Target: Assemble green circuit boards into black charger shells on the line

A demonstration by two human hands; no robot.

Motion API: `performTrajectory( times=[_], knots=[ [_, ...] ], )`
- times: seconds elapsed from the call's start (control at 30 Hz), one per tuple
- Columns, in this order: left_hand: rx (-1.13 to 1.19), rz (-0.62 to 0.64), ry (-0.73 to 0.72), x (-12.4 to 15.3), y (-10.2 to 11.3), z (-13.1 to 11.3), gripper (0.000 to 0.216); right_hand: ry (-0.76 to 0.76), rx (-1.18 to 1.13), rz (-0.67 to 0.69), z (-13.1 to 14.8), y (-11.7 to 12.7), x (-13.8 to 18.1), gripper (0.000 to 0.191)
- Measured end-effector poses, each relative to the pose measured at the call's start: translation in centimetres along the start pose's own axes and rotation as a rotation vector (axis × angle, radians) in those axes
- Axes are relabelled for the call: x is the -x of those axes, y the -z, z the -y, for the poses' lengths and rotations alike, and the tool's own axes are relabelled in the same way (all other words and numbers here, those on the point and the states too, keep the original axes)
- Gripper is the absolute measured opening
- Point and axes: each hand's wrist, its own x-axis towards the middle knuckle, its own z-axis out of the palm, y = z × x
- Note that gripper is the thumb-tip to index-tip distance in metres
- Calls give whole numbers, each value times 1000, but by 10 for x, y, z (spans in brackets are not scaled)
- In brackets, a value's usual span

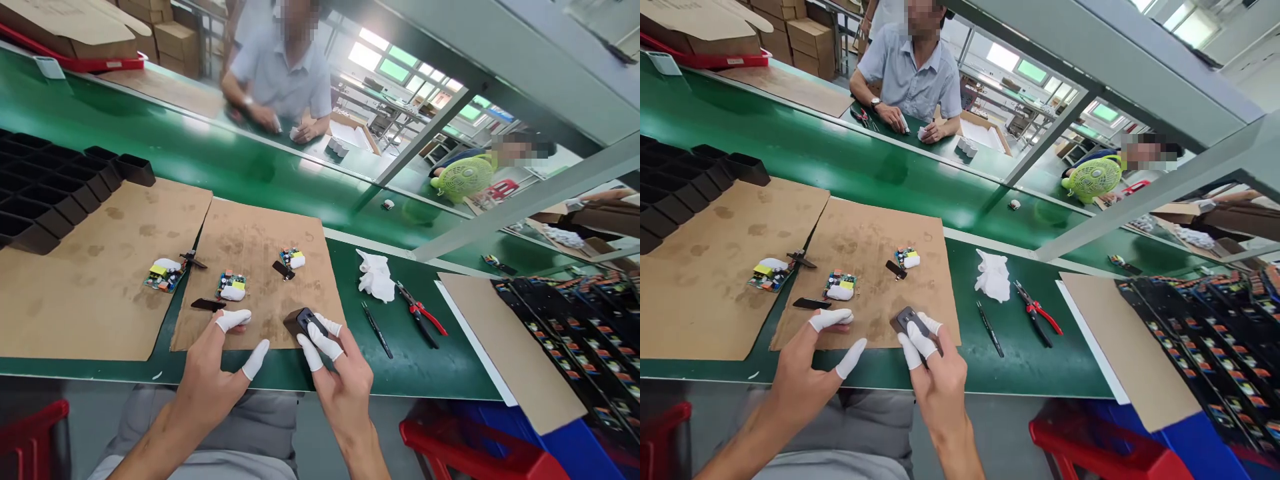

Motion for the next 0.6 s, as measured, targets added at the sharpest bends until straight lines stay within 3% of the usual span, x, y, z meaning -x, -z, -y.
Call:
performTrajectory(
  times=[0.13,0.27,0.43,0.6],
  knots=[
    [10,-3,2,0,0,0,29,-220,-176,-117,-2,-8,1,17],
    [18,-3,8,0,1,0,27,-357,-341,-315,-6,-12,4,28],
    [-5,6,4,2,3,2,29,-794,-1000,-482,5,-18,6,21],
    [-20,6,-25,2,4,4,29,-872,-1151,-532,15,-25,6,17]
  ],
)
